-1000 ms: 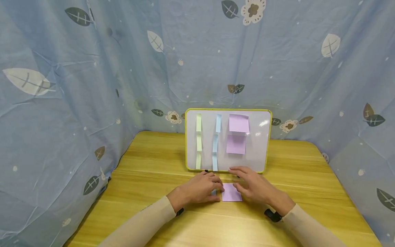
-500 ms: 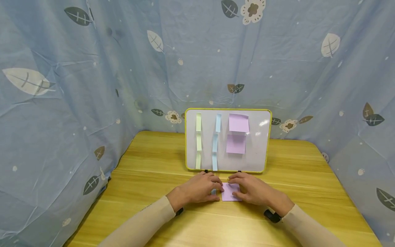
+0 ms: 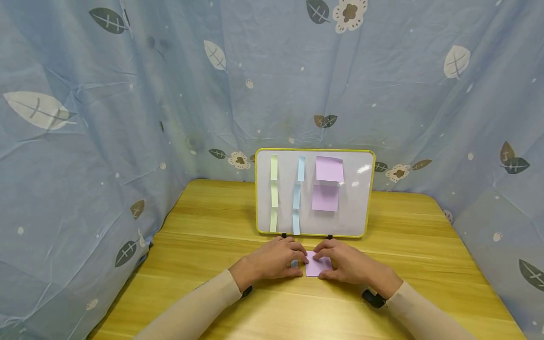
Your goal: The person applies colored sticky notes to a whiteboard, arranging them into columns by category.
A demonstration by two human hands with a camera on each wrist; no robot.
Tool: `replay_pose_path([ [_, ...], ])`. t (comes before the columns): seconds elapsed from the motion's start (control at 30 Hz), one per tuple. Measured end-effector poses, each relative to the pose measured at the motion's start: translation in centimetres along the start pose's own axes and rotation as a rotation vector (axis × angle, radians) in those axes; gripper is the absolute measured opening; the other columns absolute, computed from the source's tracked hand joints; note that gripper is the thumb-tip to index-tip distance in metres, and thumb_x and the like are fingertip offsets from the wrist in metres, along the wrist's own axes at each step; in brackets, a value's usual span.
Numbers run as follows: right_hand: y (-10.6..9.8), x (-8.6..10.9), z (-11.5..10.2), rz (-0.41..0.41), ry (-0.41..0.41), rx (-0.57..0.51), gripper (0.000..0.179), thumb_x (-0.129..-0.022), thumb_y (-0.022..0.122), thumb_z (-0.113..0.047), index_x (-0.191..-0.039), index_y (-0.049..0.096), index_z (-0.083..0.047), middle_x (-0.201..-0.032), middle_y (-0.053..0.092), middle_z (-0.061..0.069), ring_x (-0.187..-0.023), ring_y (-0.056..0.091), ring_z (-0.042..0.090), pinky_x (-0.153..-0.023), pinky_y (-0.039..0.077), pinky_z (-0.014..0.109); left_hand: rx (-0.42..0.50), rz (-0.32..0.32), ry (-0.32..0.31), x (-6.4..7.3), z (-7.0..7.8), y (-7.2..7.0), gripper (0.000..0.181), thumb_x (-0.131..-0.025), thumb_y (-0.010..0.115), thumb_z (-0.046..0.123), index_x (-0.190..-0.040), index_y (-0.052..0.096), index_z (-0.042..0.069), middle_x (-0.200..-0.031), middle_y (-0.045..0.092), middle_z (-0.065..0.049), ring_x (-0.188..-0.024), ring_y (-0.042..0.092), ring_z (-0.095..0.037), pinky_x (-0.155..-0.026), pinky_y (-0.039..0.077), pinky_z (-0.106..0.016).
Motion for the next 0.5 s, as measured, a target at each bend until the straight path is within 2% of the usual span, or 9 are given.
replay_pose_path([
  [0.5, 0.19, 0.01, -0.06, -0.006, 0.012, 0.006, 0.030, -0.104, 0.092, -0.033, -0.124, 0.087, -0.013, -0.144, 0.077, 0.006, -0.128, 0.076, 0.025, -0.108, 0.066, 0.048, 0.012, 0.004, -0.005, -0.05, 0.06, -0.06, 0.034, -0.112, 0.079, 0.051, -0.141, 0.084, 0.034, -0.148, 0.078, 0.013, -0.141, 0.070, -0.015, -0.113, 0.061, -0.042],
])
Point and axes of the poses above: each hand's wrist, its own x-axis away from the middle knuckle, its own y-axis out of the palm, z = x × y, the point moved 4 cm from there along -x, towards the middle knuckle
